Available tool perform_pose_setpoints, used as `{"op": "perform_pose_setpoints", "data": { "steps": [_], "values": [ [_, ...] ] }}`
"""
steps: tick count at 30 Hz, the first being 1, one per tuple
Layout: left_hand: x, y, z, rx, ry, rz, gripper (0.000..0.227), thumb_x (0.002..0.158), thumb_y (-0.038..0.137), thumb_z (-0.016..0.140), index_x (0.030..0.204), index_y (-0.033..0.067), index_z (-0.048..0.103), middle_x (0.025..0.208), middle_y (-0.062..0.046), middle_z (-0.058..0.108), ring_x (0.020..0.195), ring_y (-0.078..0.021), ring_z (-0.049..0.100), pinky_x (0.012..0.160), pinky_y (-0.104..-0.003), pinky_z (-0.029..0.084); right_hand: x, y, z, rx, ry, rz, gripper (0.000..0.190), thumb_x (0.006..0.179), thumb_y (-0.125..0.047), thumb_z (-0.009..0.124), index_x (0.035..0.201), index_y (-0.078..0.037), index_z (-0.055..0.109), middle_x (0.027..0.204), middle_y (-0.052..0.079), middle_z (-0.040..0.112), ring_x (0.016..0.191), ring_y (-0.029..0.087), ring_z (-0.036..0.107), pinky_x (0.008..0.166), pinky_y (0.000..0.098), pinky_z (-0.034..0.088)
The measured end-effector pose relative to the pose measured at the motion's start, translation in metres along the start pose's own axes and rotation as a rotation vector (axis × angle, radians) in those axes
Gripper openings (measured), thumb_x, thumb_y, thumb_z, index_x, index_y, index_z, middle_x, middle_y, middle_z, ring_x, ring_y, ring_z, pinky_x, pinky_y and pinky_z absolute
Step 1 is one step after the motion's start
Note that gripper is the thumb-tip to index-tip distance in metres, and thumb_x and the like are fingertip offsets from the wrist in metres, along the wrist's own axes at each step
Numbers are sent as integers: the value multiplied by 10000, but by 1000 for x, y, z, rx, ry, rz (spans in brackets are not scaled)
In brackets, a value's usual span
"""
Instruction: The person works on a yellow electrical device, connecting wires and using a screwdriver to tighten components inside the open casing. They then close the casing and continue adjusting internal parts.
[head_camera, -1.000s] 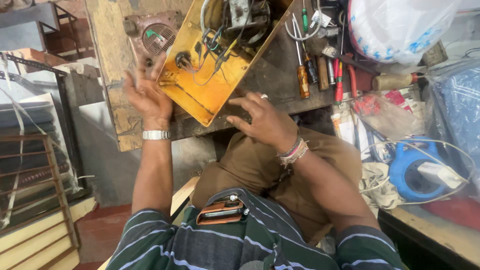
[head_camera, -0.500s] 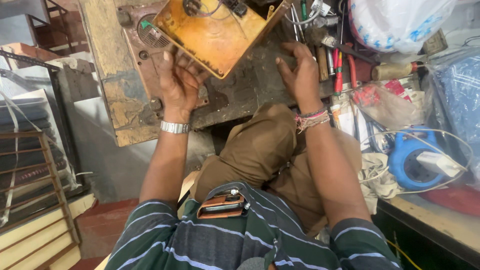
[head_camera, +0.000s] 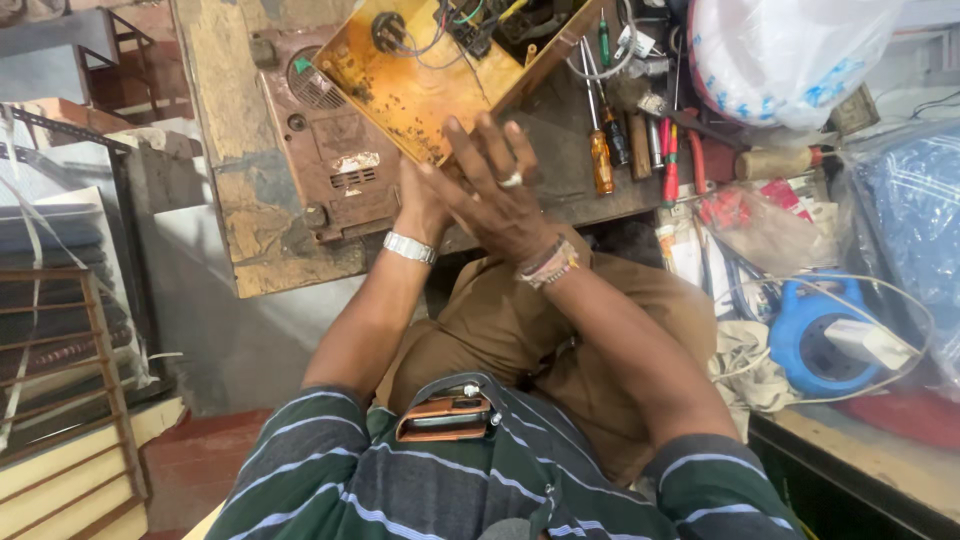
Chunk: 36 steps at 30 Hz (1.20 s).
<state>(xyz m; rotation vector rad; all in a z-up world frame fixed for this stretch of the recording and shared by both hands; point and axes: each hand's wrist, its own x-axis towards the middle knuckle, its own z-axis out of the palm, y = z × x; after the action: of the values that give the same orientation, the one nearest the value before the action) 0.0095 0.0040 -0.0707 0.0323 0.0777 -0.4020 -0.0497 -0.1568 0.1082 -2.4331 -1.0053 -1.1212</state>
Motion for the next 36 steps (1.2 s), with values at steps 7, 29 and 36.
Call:
{"op": "perform_pose_setpoints", "data": {
  "steps": [7, 29, 36],
  "values": [
    [24, -13, 2, 32, -66, 270, 592, 1136, 403, 343, 1620, 70, 271, 1645, -159, 328, 1486, -305, 345, 1234, -411, 338, 25, 10, 1, 60, -14, -2, 368, 1016, -237, 821, 1317, -241, 610, 1535, 37, 500, 1552, 302, 327, 1285, 587, 117],
    [-67, -42, 145, 2497, -226, 1432, 558, 1017, 220, 694, 1499, 203, 414, 1640, -132, 350, 1583, -386, 185, 1313, -596, 45, -32, 78, -36, 562, 240, 658, 487, 1105, -309, 655, 1485, -45, 505, 1600, 146, 474, 1443, 290, 508, 1172, 394, 484],
    [-72, 8, 117, 2510, -109, 1455, 443, 965, 91, 762, 1301, 200, 494, 1681, -75, 340, 1625, -315, 193, 1344, -504, 55, -82, 131, 8, 702, 282, 964, 396, 1119, -153, 712, 1444, 0, 545, 1424, 124, 627, 1308, 232, 618, 1146, 362, 517]
  ]
}}
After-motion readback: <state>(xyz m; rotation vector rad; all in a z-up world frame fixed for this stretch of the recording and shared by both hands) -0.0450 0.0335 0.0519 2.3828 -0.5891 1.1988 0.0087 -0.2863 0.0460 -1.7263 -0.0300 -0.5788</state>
